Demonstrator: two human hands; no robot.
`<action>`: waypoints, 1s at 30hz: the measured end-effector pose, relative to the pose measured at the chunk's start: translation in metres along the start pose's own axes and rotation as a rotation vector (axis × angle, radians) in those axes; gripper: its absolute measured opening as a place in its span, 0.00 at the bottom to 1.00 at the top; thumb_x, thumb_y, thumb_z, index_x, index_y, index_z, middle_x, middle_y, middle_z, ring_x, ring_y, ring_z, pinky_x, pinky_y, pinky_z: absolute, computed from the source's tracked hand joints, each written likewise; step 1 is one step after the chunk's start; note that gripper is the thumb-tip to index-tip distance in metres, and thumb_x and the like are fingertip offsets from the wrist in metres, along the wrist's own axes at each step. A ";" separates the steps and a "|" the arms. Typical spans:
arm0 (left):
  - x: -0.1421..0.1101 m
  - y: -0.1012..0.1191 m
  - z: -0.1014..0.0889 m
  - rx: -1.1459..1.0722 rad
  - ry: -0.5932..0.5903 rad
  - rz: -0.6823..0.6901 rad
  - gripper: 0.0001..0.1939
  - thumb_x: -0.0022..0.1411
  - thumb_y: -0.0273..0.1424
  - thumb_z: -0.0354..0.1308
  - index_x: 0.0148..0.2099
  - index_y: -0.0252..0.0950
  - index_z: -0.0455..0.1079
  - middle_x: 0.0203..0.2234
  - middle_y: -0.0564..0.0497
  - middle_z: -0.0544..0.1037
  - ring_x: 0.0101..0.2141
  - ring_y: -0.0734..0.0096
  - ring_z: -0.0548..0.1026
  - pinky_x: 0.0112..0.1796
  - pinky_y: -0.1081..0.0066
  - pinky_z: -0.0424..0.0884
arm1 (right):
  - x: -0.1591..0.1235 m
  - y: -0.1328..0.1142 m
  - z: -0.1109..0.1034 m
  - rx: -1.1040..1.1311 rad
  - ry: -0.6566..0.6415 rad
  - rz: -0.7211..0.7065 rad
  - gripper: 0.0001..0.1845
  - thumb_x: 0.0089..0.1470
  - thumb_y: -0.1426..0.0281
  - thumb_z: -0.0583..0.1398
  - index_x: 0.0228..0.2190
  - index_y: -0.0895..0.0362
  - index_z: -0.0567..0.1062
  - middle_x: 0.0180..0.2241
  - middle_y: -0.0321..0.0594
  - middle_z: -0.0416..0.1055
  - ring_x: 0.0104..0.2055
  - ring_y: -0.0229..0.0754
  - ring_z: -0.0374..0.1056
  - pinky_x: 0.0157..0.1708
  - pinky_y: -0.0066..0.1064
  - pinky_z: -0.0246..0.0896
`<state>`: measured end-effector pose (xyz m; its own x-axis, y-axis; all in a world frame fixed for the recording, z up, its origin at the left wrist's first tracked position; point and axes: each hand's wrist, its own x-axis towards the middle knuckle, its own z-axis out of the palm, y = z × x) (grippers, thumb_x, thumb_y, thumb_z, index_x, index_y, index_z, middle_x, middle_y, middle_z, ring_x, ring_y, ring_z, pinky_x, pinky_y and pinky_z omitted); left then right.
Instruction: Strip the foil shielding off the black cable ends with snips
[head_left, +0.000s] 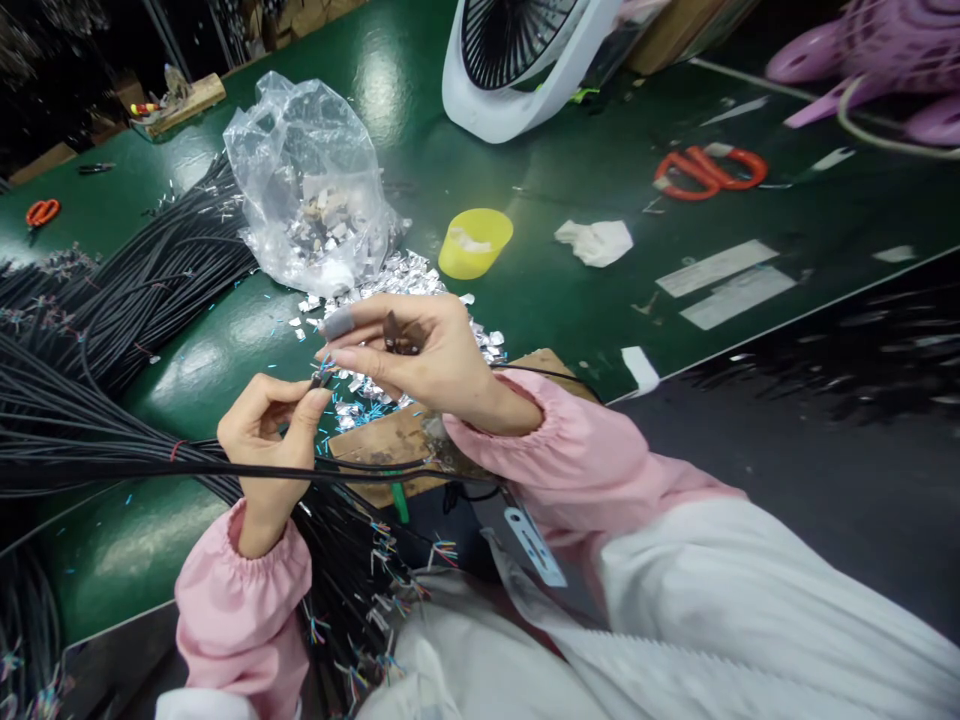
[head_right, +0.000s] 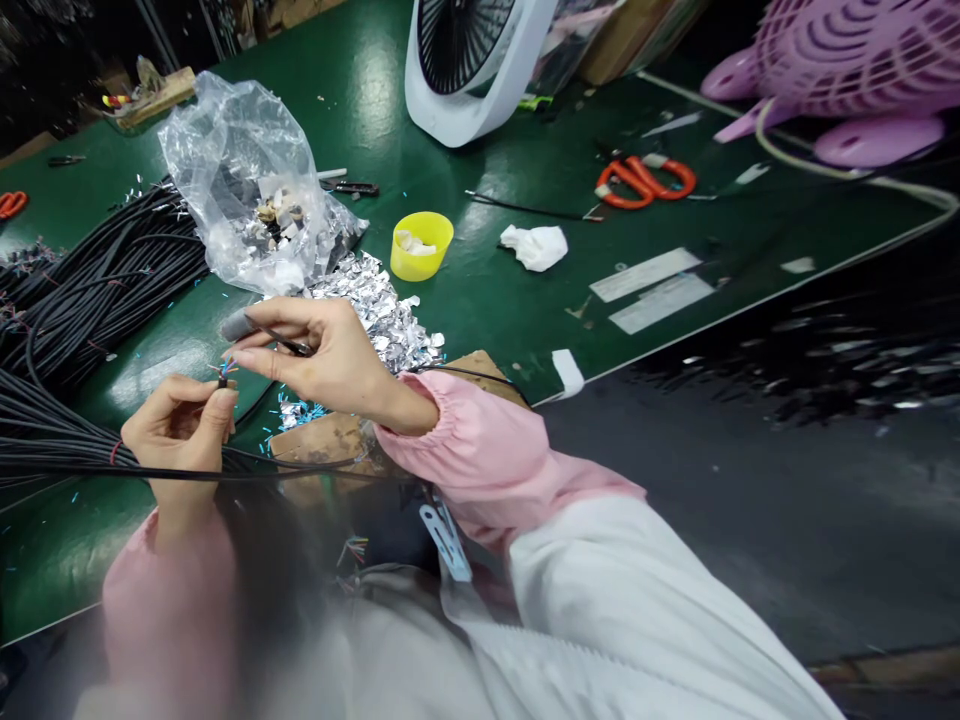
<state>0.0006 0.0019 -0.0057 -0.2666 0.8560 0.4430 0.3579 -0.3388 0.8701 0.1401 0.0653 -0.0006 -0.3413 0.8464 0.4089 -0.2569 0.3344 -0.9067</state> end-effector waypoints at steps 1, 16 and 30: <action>0.000 0.000 0.000 0.020 0.013 0.014 0.04 0.51 0.25 0.63 0.26 0.34 0.70 0.18 0.57 0.69 0.18 0.83 0.66 0.19 0.82 0.62 | 0.000 0.000 0.000 -0.023 0.014 -0.030 0.10 0.47 0.71 0.64 0.33 0.64 0.75 0.31 0.41 0.78 0.34 0.38 0.75 0.34 0.25 0.73; -0.001 0.002 0.001 0.066 0.092 -0.014 0.05 0.52 0.27 0.62 0.26 0.34 0.69 0.17 0.57 0.69 0.16 0.83 0.65 0.17 0.82 0.60 | -0.006 0.006 0.001 -0.539 0.131 -0.506 0.07 0.47 0.76 0.63 0.33 0.60 0.77 0.31 0.42 0.79 0.30 0.35 0.75 0.31 0.20 0.70; -0.004 -0.002 0.000 0.122 0.060 0.062 0.04 0.52 0.27 0.62 0.28 0.35 0.70 0.19 0.56 0.70 0.20 0.81 0.68 0.20 0.79 0.64 | -0.006 0.000 0.001 -0.269 0.044 -0.324 0.11 0.50 0.78 0.59 0.37 0.62 0.76 0.36 0.42 0.78 0.36 0.38 0.75 0.30 0.21 0.73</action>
<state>0.0008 -0.0006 -0.0095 -0.2921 0.8089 0.5103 0.4803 -0.3373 0.8097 0.1410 0.0597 -0.0026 -0.2407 0.6945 0.6780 -0.0979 0.6776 -0.7289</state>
